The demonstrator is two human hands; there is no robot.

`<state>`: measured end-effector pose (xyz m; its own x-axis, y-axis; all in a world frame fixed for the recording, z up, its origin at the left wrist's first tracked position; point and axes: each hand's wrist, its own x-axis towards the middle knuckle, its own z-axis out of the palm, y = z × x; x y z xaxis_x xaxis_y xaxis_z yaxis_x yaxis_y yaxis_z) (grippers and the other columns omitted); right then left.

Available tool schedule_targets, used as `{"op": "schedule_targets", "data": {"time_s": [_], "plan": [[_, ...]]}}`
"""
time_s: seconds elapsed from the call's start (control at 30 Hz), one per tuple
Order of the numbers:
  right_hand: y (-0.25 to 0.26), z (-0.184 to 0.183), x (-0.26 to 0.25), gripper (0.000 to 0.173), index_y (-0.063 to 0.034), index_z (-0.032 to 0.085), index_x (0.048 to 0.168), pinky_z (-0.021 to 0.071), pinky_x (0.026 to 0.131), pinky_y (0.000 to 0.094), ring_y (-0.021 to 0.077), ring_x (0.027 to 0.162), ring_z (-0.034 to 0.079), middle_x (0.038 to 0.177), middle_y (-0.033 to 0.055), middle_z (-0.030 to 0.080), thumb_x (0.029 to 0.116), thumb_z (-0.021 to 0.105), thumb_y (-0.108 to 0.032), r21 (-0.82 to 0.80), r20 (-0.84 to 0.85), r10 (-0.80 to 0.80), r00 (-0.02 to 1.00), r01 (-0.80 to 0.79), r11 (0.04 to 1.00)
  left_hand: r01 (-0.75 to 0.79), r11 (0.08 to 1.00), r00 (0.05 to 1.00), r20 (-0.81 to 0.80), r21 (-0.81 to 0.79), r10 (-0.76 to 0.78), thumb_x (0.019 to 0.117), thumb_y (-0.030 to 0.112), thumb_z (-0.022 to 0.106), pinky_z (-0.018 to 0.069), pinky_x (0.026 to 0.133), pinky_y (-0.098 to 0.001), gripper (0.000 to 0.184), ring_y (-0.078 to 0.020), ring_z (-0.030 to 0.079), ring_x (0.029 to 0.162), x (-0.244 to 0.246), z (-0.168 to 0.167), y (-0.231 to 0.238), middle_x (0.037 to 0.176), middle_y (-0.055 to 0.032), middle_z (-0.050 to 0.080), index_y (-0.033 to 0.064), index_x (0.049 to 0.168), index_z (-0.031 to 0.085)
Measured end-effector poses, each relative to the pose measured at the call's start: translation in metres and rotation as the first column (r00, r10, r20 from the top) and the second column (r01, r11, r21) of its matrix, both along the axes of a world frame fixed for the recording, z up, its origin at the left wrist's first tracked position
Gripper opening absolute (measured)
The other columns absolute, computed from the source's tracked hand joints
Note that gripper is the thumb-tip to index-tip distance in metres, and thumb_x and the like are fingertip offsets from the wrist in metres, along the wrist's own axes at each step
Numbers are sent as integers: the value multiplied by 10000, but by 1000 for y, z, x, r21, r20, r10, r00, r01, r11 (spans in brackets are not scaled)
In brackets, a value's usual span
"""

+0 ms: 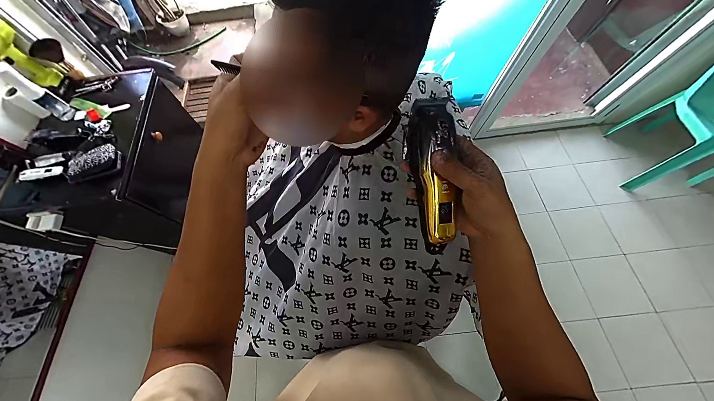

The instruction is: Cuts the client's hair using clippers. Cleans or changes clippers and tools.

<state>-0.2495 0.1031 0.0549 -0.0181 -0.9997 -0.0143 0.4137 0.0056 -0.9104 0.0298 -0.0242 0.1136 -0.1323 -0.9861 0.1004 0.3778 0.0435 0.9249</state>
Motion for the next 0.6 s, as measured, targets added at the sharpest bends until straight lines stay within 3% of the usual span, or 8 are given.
{"op": "schedule_targets", "data": {"time_s": [0.1, 0.23, 0.33, 0.4, 0.6], "plan": [[-8, 4, 14, 379, -53, 506, 1320, 650, 719, 399, 236, 914, 732, 1074, 111, 694, 961, 606, -124, -13, -4, 44, 999, -44, 999, -38, 999, 997, -64, -3, 37, 1110, 190, 419, 607, 701, -246, 105, -109, 698, 761, 0, -8, 1, 893, -17, 685, 140, 1097, 510], [-23, 17, 32, 408, -46, 488, 1354, 648, 725, 397, 236, 895, 726, 1062, 120, 687, 973, 624, -97, -9, -13, 97, 995, -97, 995, 0, 988, 986, 166, -155, 26, 1094, 202, 354, 468, 509, -170, 179, -2, 518, 517, -8, -40, 9, 618, 123, 540, 197, 1024, 519], [-30, 25, 46, 382, -39, 486, 1336, 644, 725, 386, 229, 869, 720, 1053, 120, 677, 984, 629, -77, 15, -23, 101, 995, -101, 995, 169, 967, 955, 276, -191, -113, 1114, 261, 263, 444, 472, -157, 363, 16, 504, 483, -23, -67, 26, 583, 121, 546, 142, 1187, 598], [-32, 27, 52, 374, -33, 484, 1328, 645, 727, 396, 240, 872, 723, 1054, 130, 674, 987, 631, -70, 36, -26, 95, 995, -94, 995, 231, 962, 951, 245, -145, -191, 1129, 318, 203, 433, 455, -149, 457, 13, 505, 468, -34, -82, 32, 575, 95, 566, 129, 1272, 593], [-32, 28, 60, 409, -28, 470, 1339, 641, 740, 425, 258, 891, 720, 1069, 147, 665, 975, 652, -68, 47, -55, 60, 997, -57, 997, 268, 958, 956, 154, -107, -250, 1124, 366, 182, 442, 468, -151, 496, -6, 517, 485, -43, -103, 27, 585, 70, 576, 131, 1346, 558]]}}
